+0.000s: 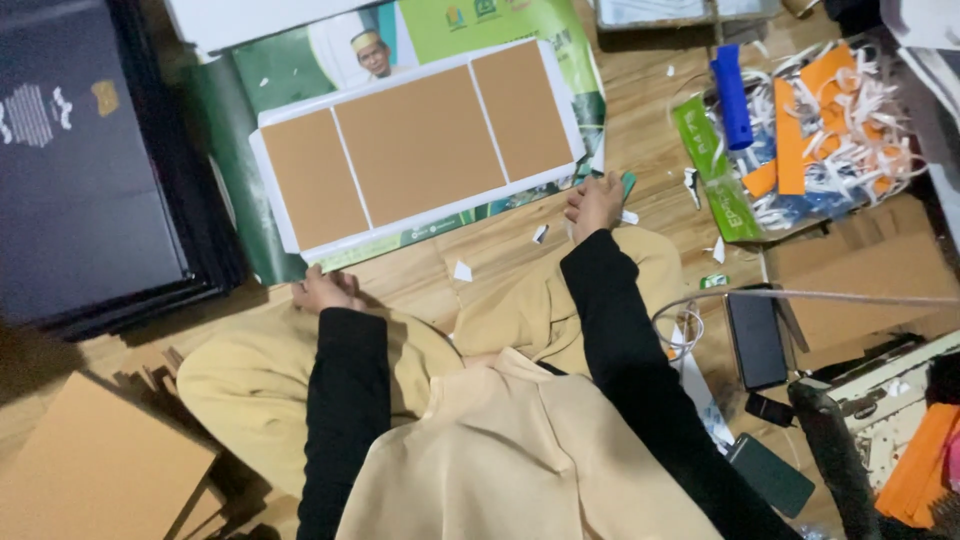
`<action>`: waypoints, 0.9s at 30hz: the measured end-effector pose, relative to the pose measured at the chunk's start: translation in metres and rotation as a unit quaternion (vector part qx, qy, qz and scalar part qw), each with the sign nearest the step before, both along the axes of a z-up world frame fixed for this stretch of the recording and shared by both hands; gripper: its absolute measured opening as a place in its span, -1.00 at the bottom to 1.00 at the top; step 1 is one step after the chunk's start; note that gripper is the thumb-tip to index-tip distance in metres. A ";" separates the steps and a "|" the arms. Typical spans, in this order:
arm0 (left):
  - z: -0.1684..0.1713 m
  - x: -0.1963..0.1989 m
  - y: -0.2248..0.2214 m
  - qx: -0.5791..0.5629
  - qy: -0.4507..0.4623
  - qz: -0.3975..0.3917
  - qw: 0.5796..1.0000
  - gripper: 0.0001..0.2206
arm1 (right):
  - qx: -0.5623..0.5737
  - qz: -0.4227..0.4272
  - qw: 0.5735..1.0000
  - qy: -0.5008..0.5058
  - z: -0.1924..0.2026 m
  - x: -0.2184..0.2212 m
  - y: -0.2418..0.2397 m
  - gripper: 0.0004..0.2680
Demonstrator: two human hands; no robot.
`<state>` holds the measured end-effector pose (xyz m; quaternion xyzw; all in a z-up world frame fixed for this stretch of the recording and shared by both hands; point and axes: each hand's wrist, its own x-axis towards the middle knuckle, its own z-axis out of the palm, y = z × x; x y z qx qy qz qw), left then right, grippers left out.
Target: The person assembles a paper folder by hand, applying adhesive with a roller, positioning cardstock pieces on a printed cover, and pressing the edges together to secure them.
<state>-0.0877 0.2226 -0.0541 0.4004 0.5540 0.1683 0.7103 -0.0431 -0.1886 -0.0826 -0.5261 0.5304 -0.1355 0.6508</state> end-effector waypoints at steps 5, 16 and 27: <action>0.001 0.005 0.006 -0.033 0.043 -0.035 0.998 -0.87 | -0.074 0.003 0.997 0.008 0.038 -0.003 0.010 -0.71; -0.009 0.011 0.008 -0.034 0.056 0.000 0.998 -0.79 | -0.123 0.035 0.991 -0.034 0.066 -0.011 0.015 -0.90; 0.034 0.001 -0.001 0.039 -0.026 0.187 0.981 -0.62 | -0.183 0.102 0.971 0.119 0.052 -0.020 0.021 -0.81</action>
